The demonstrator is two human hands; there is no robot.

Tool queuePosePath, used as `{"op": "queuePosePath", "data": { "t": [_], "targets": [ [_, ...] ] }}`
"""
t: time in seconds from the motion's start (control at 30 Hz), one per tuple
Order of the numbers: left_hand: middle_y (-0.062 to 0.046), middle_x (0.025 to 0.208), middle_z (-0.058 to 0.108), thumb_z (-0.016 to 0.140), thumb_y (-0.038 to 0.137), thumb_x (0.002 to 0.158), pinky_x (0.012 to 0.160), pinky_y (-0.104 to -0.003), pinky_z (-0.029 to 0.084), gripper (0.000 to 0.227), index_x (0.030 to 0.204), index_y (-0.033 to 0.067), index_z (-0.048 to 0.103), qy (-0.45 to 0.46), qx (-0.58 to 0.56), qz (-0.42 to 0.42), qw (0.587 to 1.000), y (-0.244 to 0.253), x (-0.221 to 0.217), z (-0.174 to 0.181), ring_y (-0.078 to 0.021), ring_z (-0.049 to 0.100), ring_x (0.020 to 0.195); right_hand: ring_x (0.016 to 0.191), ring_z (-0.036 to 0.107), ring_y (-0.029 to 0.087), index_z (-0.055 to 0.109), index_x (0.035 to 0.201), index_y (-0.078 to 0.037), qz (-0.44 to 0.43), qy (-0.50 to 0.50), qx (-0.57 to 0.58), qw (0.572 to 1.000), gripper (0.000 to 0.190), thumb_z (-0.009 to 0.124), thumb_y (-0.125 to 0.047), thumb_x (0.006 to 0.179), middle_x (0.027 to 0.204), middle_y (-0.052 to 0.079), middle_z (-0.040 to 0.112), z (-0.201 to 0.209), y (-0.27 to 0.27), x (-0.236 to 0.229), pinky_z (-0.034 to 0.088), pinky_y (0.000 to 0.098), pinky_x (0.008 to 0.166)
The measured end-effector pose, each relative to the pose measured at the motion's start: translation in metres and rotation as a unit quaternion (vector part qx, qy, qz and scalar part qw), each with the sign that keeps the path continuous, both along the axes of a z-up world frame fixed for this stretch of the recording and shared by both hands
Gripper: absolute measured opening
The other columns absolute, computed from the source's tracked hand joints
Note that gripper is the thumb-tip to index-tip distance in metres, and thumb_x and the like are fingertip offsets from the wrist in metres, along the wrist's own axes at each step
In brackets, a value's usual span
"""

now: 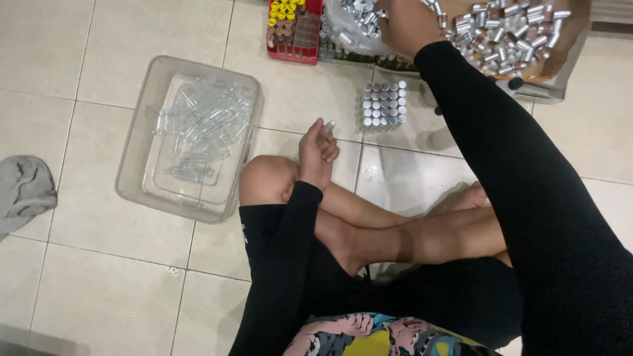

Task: Assembling small perfume vials by attaching caps and placing them into a storage tray

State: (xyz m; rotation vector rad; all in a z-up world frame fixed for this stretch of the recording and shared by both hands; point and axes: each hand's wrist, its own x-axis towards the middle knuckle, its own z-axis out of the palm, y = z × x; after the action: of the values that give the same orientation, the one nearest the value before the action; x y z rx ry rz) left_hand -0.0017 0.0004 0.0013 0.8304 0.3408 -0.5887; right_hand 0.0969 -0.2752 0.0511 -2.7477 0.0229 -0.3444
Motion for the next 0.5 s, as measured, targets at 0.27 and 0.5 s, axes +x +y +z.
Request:
{"op": "queuePosePath", "data": {
  "t": [0.27, 0.5],
  "targets": [
    [-0.004, 0.068, 0.055, 0.067, 0.028, 0.092, 0.04, -0.021, 0.014, 0.03, 0.071, 0.0114, 0.054, 0.003, -0.005, 0.01, 1.0, -0.006, 0.007, -0.009, -0.0039, 0.021, 0.042, 0.075, 0.068, 0.038, 0.069, 0.114, -0.006, -0.036, -0.076, -0.124, 0.989, 0.022, 0.078, -0.02, 0.1, 0.087, 0.015, 0.071, -0.052, -0.015, 0.035, 0.055, 0.0503, 0.055],
    [-0.013, 0.084, 0.067, 0.066, 0.024, 0.094, 0.04, -0.019, 0.02, 0.031, 0.069, 0.012, 0.053, 0.016, -0.006, 0.03, 0.999, -0.005, 0.005, 0.001, -0.0045, 0.024, 0.043, 0.062, 0.066, 0.025, 0.064, 0.085, -0.014, -0.101, -0.069, -0.208, 0.97, 0.023, 0.074, -0.03, 0.099, 0.067, 0.002, 0.064, -0.074, -0.019, 0.054, 0.053, 0.0397, 0.049]
  ]
}}
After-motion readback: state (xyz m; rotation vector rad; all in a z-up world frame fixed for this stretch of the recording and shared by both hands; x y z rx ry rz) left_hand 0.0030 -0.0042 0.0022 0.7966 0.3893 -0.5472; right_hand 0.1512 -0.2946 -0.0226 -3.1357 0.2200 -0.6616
